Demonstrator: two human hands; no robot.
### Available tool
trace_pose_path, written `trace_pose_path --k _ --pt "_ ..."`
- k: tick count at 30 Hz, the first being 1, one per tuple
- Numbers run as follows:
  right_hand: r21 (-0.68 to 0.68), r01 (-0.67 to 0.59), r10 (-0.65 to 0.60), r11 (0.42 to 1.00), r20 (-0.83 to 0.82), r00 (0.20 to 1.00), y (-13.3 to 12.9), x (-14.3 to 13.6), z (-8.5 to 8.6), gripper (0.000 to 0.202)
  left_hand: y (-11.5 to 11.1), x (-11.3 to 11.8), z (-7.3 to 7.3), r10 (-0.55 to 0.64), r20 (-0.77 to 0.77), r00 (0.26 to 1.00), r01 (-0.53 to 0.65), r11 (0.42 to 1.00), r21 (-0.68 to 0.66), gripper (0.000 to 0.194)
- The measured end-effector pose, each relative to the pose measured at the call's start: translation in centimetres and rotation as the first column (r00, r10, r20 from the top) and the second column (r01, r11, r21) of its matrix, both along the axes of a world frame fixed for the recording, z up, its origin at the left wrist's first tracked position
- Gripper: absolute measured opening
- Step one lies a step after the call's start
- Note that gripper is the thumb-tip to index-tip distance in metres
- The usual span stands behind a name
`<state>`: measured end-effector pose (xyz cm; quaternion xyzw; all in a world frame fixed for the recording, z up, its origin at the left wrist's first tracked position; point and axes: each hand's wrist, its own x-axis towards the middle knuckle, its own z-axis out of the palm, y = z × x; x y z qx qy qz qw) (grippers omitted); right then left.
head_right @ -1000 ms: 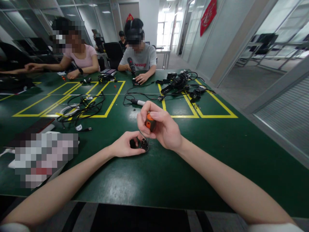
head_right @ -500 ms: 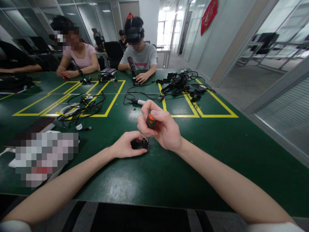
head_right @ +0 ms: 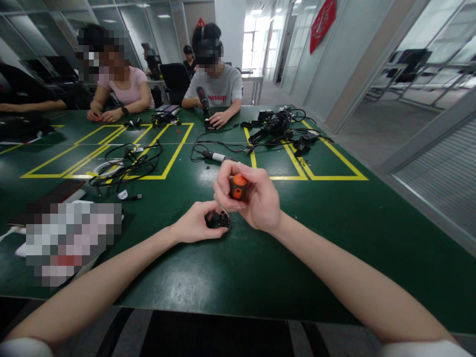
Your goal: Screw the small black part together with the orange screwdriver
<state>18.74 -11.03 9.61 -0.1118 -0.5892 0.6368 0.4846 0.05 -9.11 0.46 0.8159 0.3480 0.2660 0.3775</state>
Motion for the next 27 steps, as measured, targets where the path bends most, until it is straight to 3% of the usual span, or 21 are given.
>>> trace_pose_path --k 7,16,21,24,27 --pt "-0.002 -0.007 0.007 1.0 -0.036 0.999 -0.04 0.12 -0.03 0.026 0.12 -0.01 0.0 -0.011 0.003 1.0 0.011 1.0 -0.001 0.023" --pt "-0.003 -0.051 0.051 0.999 -0.038 0.998 0.18 0.18 -0.11 0.045 0.13 0.11 0.06 -0.019 0.011 1.0 0.019 1.0 -0.019 0.024" --pt "-0.01 -0.094 0.093 0.996 -0.057 0.994 -0.01 0.28 -0.14 0.033 -0.2 0.17 -0.09 -0.021 -0.004 1.0 0.021 1.0 -0.001 0.04" --pt "-0.006 -0.055 0.054 0.998 -0.052 0.997 -0.05 0.18 -0.16 0.028 0.08 -0.2 0.01 -0.034 -0.01 0.999 0.034 0.998 0.05 0.041" --pt "0.006 -0.024 0.024 1.0 -0.03 0.999 0.04 0.07 -0.21 0.028 0.65 -0.78 0.26 -0.071 -0.016 0.997 0.071 0.997 0.001 0.043"
